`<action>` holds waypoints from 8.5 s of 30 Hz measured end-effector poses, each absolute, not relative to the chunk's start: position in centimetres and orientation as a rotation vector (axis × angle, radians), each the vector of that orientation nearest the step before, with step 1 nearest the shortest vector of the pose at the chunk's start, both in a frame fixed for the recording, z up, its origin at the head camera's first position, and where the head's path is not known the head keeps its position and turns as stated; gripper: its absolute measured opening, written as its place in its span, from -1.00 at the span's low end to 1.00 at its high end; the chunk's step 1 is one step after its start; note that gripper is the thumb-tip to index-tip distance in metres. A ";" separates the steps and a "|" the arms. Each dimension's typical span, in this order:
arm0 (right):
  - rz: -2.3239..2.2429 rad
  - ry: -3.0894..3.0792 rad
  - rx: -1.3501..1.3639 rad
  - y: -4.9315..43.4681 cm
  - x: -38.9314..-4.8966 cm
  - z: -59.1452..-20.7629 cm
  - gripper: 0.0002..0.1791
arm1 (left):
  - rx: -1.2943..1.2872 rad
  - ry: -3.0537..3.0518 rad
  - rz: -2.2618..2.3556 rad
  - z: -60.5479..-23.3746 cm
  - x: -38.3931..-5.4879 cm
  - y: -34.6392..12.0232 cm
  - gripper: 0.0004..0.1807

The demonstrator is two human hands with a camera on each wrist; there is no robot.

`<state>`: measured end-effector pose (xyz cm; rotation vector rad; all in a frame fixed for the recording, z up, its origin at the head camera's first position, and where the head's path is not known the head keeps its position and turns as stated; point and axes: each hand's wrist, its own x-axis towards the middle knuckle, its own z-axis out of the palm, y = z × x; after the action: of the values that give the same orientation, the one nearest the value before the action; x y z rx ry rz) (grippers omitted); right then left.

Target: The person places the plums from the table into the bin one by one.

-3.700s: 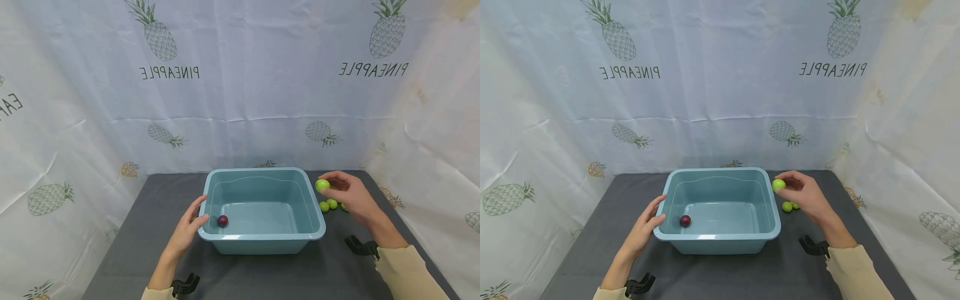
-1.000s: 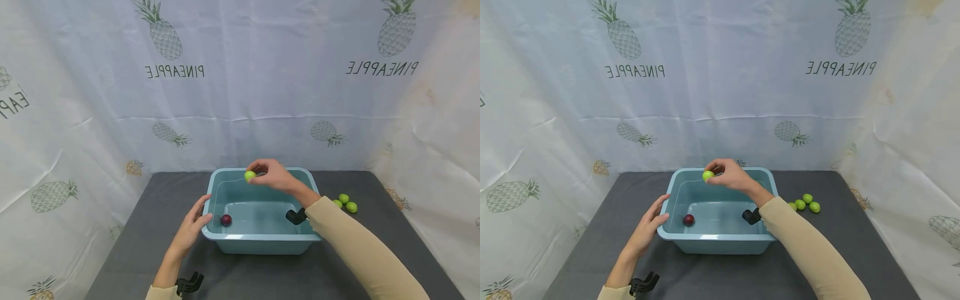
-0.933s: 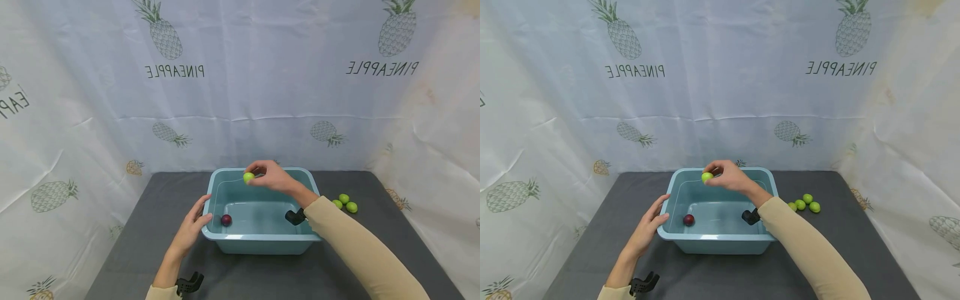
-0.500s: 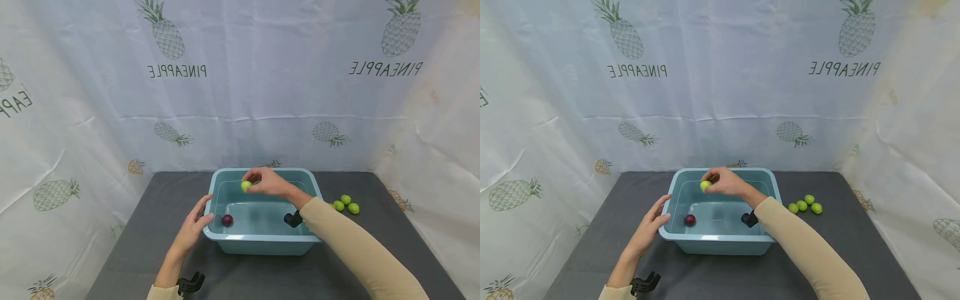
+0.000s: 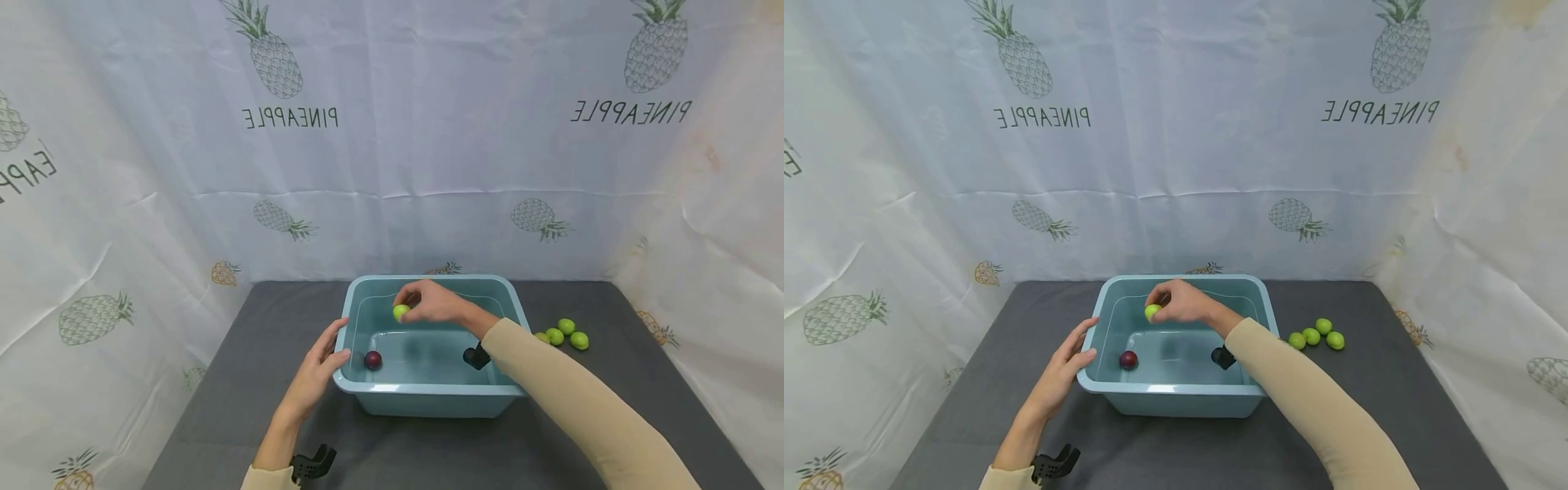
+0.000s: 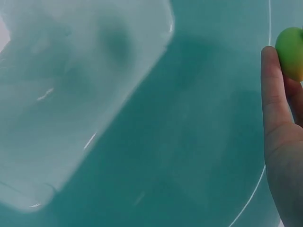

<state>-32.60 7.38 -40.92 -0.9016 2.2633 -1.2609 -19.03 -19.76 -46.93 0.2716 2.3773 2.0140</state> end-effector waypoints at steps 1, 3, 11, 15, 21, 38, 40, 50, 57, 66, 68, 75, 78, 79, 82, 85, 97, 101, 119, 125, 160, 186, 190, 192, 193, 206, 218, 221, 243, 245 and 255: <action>-1.251 2.257 -0.904 7.4 -32.6 -41.0 -0.73 | 0.269 2.380 2.013 -46.9 -19.0 -19.8 -0.39; -1.235 2.246 -0.906 7.3 -32.7 -41.2 -0.73 | 0.265 2.383 2.009 -46.9 -19.0 -19.8 -0.39; -1.168 2.251 -0.905 7.1 -32.5 -41.9 -0.74 | 0.256 2.385 2.012 -46.8 -19.0 -19.8 -0.39; -1.117 2.263 -0.902 7.0 -32.4 -42.1 -0.73 | 0.255 2.385 2.012 -46.8 -19.0 -19.8 -0.39; -1.095 2.267 -0.876 7.1 -32.4 -42.5 -0.68 | 0.263 2.379 2.014 -46.8 -19.0 -19.7 -0.39; -1.221 2.239 -0.976 7.8 -31.7 -36.7 -0.74 | 0.264 2.379 2.016 -46.9 -19.0 -19.7 -0.39; -1.237 2.258 -0.996 8.0 -31.3 -35.5 -0.78 | 0.262 2.379 2.017 -46.9 -19.0 -19.7 -0.39; -1.381 2.411 -1.028 10.0 -28.6 -31.0 -0.81 | 0.246 2.389 2.009 -46.9 -19.0 -19.7 -0.40; -1.425 2.508 -0.998 12.4 -26.2 -29.2 -0.83 | 0.240 2.377 2.015 -46.9 -19.0 -19.6 -0.39; -1.462 2.612 -1.029 14.8 -24.1 -28.9 -0.90 | 0.243 2.380 2.016 -46.9 -19.0 -19.5 -0.40; -1.467 2.641 -1.032 15.4 -23.7 -29.0 -0.90 | 0.244 2.384 2.015 -47.0 -19.0 -19.5 -0.40; -1.489 2.734 -1.048 17.5 -22.7 -29.6 -0.88 | 0.259 2.384 2.019 -47.1 -19.0 -19.6 -0.40; -1.506 2.772 -1.043 18.2 -22.3 -29.9 -0.88 | 0.264 2.385 2.021 -47.1 -18.9 -19.6 -0.40; -1.512 2.783 -1.041 18.4 -22.1 -30.0 -0.88 | 0.265 2.386 2.020 -47.1 -18.9 -19.6 -0.40; -1.543 2.809 -1.009 19.1 -21.8 -30.2 -0.87 | 0.265 2.388 2.019 -47.1 -18.9 -19.7 -0.40; -1.569 2.855 -0.966 19.9 -21.6 -30.6 -0.87 | 0.258 2.393 2.016 -47.1 -19.0 -19.6 -0.40; -1.638 3.021 -0.717 23.8 -23.2 -34.8 -0.83 | 0.260 2.402 2.017 -47.0 -19.0 -19.6 -0.41; -1.652 3.071 -0.643 24.8 -23.6 -36.4 -0.82 | 0.262 2.404 2.017 -47.1 -19.0 -19.6 -0.41; -1.545 3.210 -0.167 30.0 -25.5 -42.9 -0.68 | 0.289 2.417 2.014 -47.4 -19.0 -19.7 -0.40; -1.519 3.206 -0.107 31.6 -25.9 -44.7 -0.64 | 0.282 2.412 2.019 -47.3 -19.1 -19.7 -0.41; -1.334 2.885 0.277 36.4 -26.7 -53.0 -0.33 | 0.263 2.412 2.013 -47.4 -19.0 -19.6 -0.40; -1.506 2.841 0.370 35.8 -26.6 -53.0 -0.29 | 0.285 2.423 2.013 -47.4 -19.1 -19.7 -0.40; -1.539 2.838 0.346 35.4 -26.1 -52.3 -0.28 | 0.286 2.419 2.012 -47.4 -19.2 -19.7 -0.40; -1.557 2.831 0.343 35.2 -25.9 -51.9 -0.27 | 0.287 2.414 2.013 -47.4 -19.2 -19.7 -0.40; -1.563 2.829 0.342 35.1 -25.8 -51.7 -0.26 | 0.288 2.413 2.014 -47.4 -19.2 -19.7 -0.40; -1.626 2.782 0.245 33.6 -25.1 -49.2 -0.22 | 0.253 2.395 2.016 -47.3 -19.4 -19.7 -0.41; -1.689 2.727 0.045 31.4 -23.7 -46.6 -0.29 | 0.274 2.393 2.021 -47.0 -19.1 -19.8 -0.40; -1.671 2.730 0.016 30.7 -23.6 -46.0 -0.30 | 0.276 2.400 2.020 -47.0 -19.1 -19.9 -0.40; -1.736 2.676 -0.347 27.3 -21.7 -40.6 -0.54 | 0.296 2.382 2.038 -47.1 -19.2 -19.7 -0.39; -1.743 2.669 -0.384 26.9 -21.6 -40.1 -0.54 | 0.289 2.381 2.040 -47.1 -19.2 -19.7 -0.39; -1.834 2.608 -0.516 24.3 -21.1 -38.4 -0.62 | 0.251 2.377 2.038 -47.2 -19.2 -19.6 -0.40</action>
<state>-21.07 24.32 -38.37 -0.5156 2.6079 -1.8337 -19.24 -19.63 -47.16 0.2514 2.3768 2.0377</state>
